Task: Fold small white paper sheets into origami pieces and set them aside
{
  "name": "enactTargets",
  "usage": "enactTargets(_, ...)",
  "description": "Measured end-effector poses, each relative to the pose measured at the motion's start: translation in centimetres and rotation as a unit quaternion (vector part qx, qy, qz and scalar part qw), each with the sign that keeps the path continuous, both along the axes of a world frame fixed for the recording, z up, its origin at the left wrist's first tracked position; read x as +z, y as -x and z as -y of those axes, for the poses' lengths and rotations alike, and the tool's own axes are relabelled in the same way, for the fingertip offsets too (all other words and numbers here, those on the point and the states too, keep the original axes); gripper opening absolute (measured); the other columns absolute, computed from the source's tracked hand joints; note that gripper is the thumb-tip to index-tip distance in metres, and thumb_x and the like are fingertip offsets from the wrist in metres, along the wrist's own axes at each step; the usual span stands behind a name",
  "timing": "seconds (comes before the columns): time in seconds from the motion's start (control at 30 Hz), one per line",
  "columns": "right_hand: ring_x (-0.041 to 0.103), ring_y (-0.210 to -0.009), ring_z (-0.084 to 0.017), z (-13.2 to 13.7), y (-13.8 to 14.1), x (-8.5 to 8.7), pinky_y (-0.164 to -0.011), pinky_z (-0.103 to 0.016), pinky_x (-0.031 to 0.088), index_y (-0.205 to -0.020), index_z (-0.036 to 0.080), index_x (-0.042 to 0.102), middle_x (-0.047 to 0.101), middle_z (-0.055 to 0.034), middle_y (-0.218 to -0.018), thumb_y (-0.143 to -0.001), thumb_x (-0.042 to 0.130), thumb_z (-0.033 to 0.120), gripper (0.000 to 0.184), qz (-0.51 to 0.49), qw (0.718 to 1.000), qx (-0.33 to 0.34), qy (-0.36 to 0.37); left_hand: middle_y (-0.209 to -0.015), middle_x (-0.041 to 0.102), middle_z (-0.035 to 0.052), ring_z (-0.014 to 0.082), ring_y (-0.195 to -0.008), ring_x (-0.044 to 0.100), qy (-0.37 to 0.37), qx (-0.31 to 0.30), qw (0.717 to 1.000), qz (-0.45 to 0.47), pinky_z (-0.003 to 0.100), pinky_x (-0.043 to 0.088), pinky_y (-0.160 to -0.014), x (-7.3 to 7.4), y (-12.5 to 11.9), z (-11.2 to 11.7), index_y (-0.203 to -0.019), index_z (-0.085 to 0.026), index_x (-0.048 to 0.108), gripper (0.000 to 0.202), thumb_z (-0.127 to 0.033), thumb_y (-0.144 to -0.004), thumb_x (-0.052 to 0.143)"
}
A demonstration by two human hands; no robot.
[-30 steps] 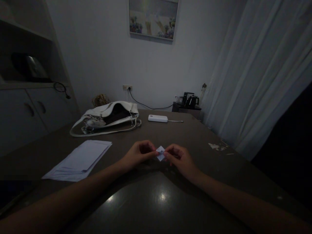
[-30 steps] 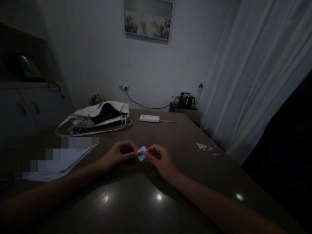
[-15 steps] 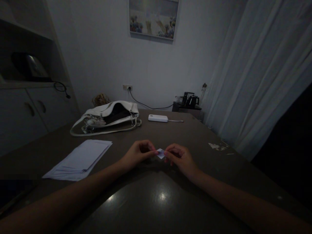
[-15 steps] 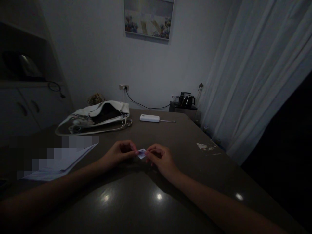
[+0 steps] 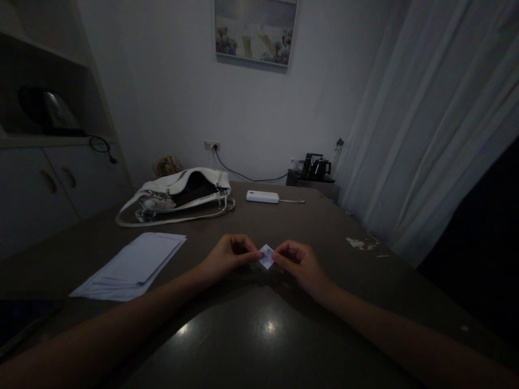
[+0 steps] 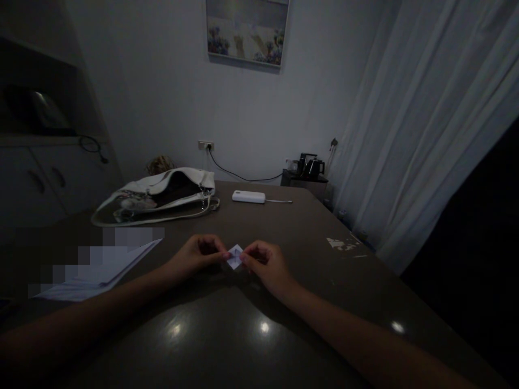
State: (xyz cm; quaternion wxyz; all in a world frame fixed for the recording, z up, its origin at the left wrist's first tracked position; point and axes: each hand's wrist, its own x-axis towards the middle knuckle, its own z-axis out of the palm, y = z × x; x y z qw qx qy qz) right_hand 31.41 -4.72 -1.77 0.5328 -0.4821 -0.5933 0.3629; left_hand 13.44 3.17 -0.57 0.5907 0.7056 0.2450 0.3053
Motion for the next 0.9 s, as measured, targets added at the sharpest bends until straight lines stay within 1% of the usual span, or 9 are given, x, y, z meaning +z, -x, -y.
enactTargets(0.03,0.053,-0.056,-0.009,0.12,0.06,0.09,-0.052,-0.021,0.042,-0.073,0.016,0.058,0.058,0.0007,-0.065,-0.073,0.064,0.037,0.023,0.009,1.000,0.000,-0.006,-0.068,0.065,0.0010,0.0106,-0.059,0.059,-0.001,-0.006,1.000,0.002,0.020,0.044,-0.055,0.01,-0.01,0.00,-0.081,-0.011,0.062,0.027,-0.031,-0.065,0.073)
enactTargets(0.1,0.053,-0.057,-0.009,0.37,0.18,0.27,-0.053,-0.021,0.042,-0.074,0.016,0.058,0.057,0.0007,-0.066,-0.076,0.062,0.036,0.021,0.033,0.999,0.006,-0.020,-0.075,0.067,0.0014,0.0114,-0.064,0.061,0.004,-0.021,1.000,-0.002,0.021,0.044,-0.059,0.04,-0.06,0.00,-0.099,-0.013,0.061,0.037,-0.030,-0.068,0.071)
enactTargets(0.17,0.053,-0.058,-0.009,0.62,0.27,0.44,-0.055,-0.021,0.042,-0.075,0.016,0.058,0.057,0.0006,-0.066,-0.077,0.061,0.034,0.019,0.057,0.998,0.013,-0.031,-0.082,0.068,0.0030,0.0122,-0.070,0.062,0.007,-0.044,0.999,-0.014,0.021,0.045,-0.064,0.08,-0.09,0.05,-0.109,-0.015,0.059,0.043,-0.029,-0.070,0.069)
enactTargets(0.27,0.053,-0.060,-0.010,0.85,0.35,0.58,-0.056,-0.022,0.042,-0.075,0.016,0.058,0.057,0.0001,-0.067,-0.078,0.060,0.033,0.018,0.091,0.995,0.011,-0.039,-0.088,0.069,0.0055,0.0137,-0.075,0.063,-0.005,-0.073,0.997,-0.029,0.023,0.045,-0.068,0.10,-0.09,0.12,-0.106,-0.014,0.062,0.037,-0.030,-0.073,0.067)
enactTargets(0.37,0.054,-0.061,-0.010,0.84,0.37,0.50,-0.056,-0.022,0.042,-0.075,0.016,0.057,0.058,-0.0003,-0.068,-0.079,0.059,0.034,0.019,0.106,0.994,0.001,-0.041,-0.085,0.070,0.0060,0.0140,-0.073,0.063,-0.016,-0.069,0.997,-0.027,0.022,0.046,-0.066,-0.02,-0.04,0.07,-0.099,-0.013,0.066,0.031,-0.030,-0.073,0.067)
enactTargets(0.47,0.055,-0.063,-0.011,0.72,0.37,0.31,-0.057,-0.023,0.044,-0.077,0.017,0.056,0.059,-0.0008,-0.072,-0.078,0.060,0.034,0.018,0.089,0.995,0.001,-0.043,-0.085,0.071,0.0059,0.0141,-0.073,0.064,-0.017,-0.064,0.998,-0.016,0.022,0.046,-0.066,-0.27,0.01,-0.10,-0.096,-0.014,0.066,0.029,-0.031,-0.072,0.067)
enactTargets(0.57,0.058,-0.067,-0.012,0.61,0.35,0.12,-0.058,-0.023,0.045,-0.085,0.017,0.055,0.062,-0.0019,-0.076,-0.077,0.062,0.034,0.020,0.065,0.997,-0.001,-0.040,-0.083,0.071,0.0058,0.0141,-0.073,0.064,-0.015,-0.061,0.998,-0.013,0.022,0.047,-0.067,-0.47,0.02,-0.25,-0.094,-0.013,0.067,0.029,-0.031,-0.071,0.069)
enactTargets(0.67,0.060,-0.069,-0.013,0.54,0.31,0.03,-0.058,-0.023,0.046,-0.088,0.018,0.056,0.063,-0.0027,-0.078,-0.077,0.062,0.034,0.021,0.058,0.998,0.003,-0.030,-0.081,0.071,0.0060,0.0140,-0.071,0.064,-0.020,-0.054,0.998,-0.021,0.022,0.047,-0.065,-0.49,0.01,-0.29,-0.092,-0.012,0.067,0.029,-0.033,-0.071,0.069)
enactTargets(0.9,0.059,-0.065,-0.012,0.59,0.45,0.36,-0.057,-0.024,0.045,-0.081,0.017,0.057,0.061,-0.0010,-0.071,-0.077,0.062,0.033,0.017,0.061,0.997,0.008,-0.037,-0.075,0.070,0.0067,0.0133,-0.063,0.062,-0.032,-0.049,0.997,-0.046,0.021,0.045,-0.057,-0.13,-0.01,-0.06,-0.089,-0.010,0.067,0.031,-0.035,-0.070,0.068)
